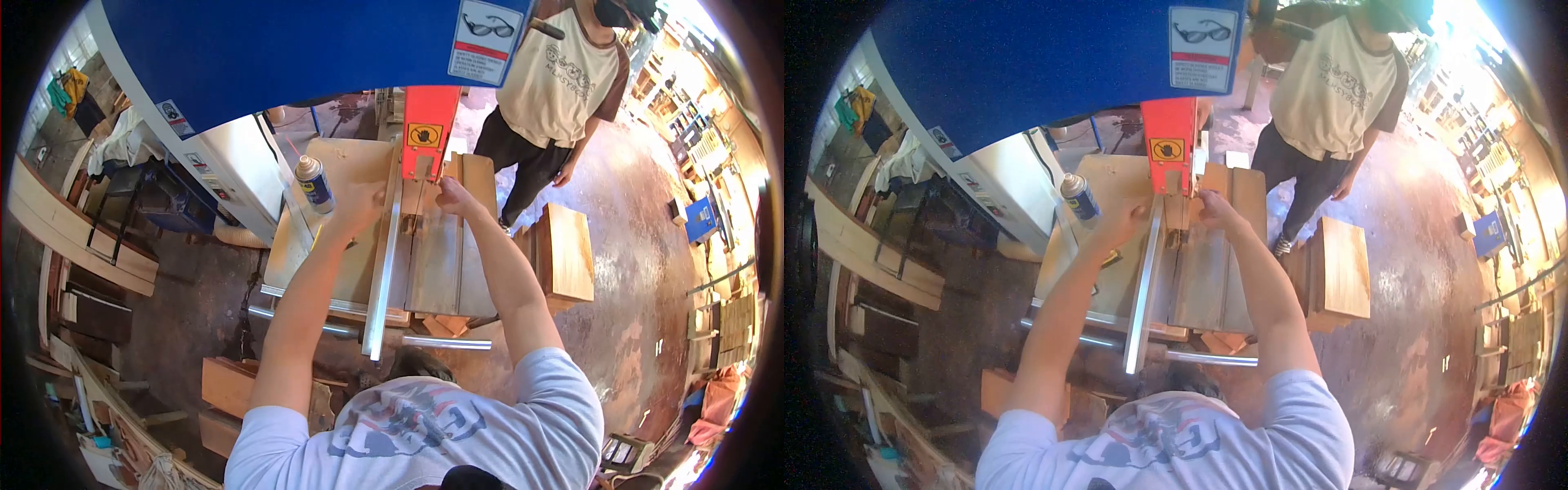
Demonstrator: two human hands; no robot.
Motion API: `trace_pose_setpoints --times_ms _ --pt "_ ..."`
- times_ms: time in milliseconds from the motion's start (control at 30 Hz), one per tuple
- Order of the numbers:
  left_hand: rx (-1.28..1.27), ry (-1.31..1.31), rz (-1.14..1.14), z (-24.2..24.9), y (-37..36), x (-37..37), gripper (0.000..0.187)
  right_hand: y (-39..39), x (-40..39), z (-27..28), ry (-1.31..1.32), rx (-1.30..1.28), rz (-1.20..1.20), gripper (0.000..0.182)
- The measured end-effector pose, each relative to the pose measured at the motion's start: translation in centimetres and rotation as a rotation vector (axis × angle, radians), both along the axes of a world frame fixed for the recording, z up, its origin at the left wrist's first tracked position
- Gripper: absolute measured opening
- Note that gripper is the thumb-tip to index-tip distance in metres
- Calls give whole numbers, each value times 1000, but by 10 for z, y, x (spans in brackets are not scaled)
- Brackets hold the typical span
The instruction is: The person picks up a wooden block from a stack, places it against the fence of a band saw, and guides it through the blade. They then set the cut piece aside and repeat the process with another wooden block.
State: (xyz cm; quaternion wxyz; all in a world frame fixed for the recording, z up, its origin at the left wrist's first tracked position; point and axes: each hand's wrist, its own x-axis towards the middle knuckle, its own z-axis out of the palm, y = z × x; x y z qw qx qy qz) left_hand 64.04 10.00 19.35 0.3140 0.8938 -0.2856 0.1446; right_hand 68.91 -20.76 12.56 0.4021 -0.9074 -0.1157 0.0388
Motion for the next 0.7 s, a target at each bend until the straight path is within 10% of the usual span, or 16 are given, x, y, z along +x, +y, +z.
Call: trace_pose_setpoints --times_ms 67,167,467,567,700 --pt "-74 92 162 1 45 -37 26 -21 10 -26 324 619 -180 60" --pt "-332 249 400 -32 110 -135 30 -69 -26 -36 -79 -76 -242 62" --pt "-866 238 1915 -145 232 -529 64 -206 -270 -100 -481 -537 -714 43" --pt "-988 367 2041 -207 313 -590 87 -182 -379 -120 -262 -469 -574 44" --pt "-1877 584 1834 -295 355 -586 100 -159 -488 -139 495 -461 -411 47"
